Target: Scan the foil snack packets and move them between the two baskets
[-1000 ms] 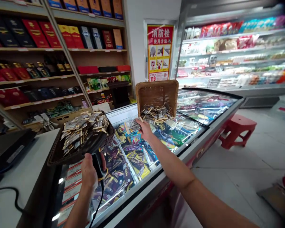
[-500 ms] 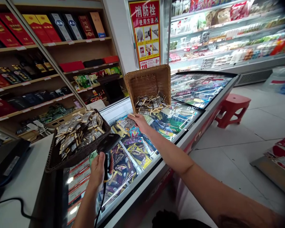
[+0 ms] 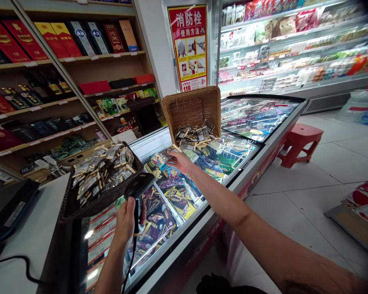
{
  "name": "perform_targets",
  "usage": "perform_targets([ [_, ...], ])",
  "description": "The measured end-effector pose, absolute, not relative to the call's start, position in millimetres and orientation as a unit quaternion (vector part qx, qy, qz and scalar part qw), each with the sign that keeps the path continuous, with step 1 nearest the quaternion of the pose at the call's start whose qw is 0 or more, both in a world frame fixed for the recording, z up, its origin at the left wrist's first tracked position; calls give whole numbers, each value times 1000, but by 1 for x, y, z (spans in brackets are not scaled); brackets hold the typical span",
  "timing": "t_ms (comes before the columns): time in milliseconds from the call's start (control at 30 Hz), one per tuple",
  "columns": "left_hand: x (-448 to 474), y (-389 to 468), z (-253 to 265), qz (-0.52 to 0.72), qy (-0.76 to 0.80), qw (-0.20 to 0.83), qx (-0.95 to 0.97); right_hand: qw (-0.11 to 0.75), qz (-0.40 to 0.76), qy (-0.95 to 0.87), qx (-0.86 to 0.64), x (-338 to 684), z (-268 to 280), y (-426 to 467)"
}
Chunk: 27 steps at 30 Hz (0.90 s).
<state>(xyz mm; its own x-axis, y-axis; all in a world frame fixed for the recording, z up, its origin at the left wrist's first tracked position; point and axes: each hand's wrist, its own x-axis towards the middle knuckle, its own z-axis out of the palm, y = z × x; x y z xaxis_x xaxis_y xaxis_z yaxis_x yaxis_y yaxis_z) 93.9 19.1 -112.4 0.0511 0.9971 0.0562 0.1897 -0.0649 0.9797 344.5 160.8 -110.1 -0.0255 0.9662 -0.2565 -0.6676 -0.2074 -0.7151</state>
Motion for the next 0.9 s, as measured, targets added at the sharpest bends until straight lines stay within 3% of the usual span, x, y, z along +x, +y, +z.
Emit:
perform_targets([
  [233, 90, 19, -115, 461, 522, 425, 578, 617, 622, -243, -417, 342, -108, 156],
  [567, 89, 19, -116, 442, 521, 402, 610, 612, 620, -254, -420, 342, -108, 155],
  [900, 66, 40, -134, 493, 574, 383, 530, 670, 576, -149, -443, 345, -100, 167],
])
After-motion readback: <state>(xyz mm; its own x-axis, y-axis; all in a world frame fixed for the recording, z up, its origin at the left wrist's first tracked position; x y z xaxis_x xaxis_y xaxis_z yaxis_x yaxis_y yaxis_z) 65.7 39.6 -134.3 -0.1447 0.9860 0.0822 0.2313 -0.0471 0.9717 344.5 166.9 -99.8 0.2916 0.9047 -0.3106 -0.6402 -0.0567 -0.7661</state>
